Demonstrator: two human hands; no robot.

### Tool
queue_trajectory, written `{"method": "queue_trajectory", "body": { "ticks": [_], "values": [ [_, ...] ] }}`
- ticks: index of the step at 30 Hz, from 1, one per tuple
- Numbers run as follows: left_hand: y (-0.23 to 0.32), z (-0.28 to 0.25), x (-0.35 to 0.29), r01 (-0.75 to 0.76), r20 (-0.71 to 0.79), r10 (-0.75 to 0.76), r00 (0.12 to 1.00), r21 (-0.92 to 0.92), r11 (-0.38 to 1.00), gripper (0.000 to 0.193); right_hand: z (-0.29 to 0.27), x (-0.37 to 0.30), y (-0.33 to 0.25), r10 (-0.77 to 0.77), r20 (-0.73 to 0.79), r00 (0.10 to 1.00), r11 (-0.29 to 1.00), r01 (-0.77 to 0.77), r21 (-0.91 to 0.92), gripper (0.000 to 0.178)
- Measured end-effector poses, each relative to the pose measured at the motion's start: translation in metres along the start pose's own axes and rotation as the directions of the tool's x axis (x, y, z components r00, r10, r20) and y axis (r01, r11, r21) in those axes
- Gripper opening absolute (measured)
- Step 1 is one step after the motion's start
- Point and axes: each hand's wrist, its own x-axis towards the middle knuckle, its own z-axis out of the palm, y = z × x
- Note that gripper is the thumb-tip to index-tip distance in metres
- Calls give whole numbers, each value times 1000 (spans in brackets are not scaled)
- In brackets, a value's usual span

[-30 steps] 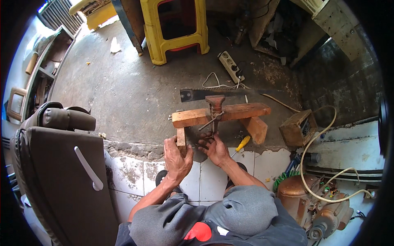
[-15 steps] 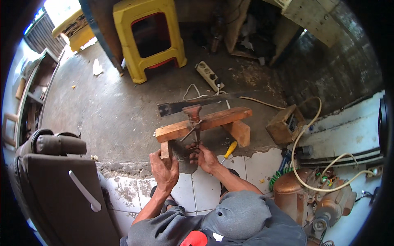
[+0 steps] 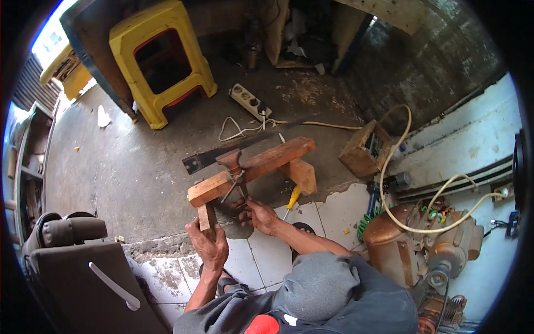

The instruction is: The person prepares tools including a saw and screwdriver, then assembles a wooden component using a vise and screws, before using a power tool on the frame of a sofa.

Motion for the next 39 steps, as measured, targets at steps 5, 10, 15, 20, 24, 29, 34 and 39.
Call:
{"method": "queue_trajectory", "body": {
  "ticks": [5, 10, 15, 20, 24, 29, 34, 39],
  "values": [
    [0, 2, 2, -21, -19, 21, 1000, 20, 1000, 39, 2, -3, -2, 0, -39, 999, 998, -2, -66, 37],
    [1, 1, 5, 25, 0, -25, 1000, -8, 1000, 37, 0, -11, -10, -15, -44, 999, 986, 8, -167, 46],
    [5, 0, 11, 46, -6, -46, 999, 32, 998, 39, -5, -17, -10, 4, -20, 1000, 985, -7, -173, 53],
    [8, 0, 12, 87, 4, -87, 996, -36, 996, 41, -9, -14, -9, 33, -8, 999, 981, -34, -189, 53],
    [3, 3, 9, -18, -25, 18, 1000, 5, 1000, 39, -8, -16, -8, 45, -22, 999, 984, -48, -169, 53],
    [3, 0, 5, 24, -13, -24, 1000, 14, 1000, 42, -9, -12, -6, 69, -49, 996, 970, -79, -231, 54],
    [1, -1, 8, 33, 14, -33, 999, 14, 999, 42, -27, -42, -45, 99, -12, 995, 476, -58, -878, 55],
    [6, -4, 13, 14, 7, -14, 1000, 33, 999, 43, -97, -123, -112, -16, -488, 873, 275, -466, -841, 42]
  ]
}}
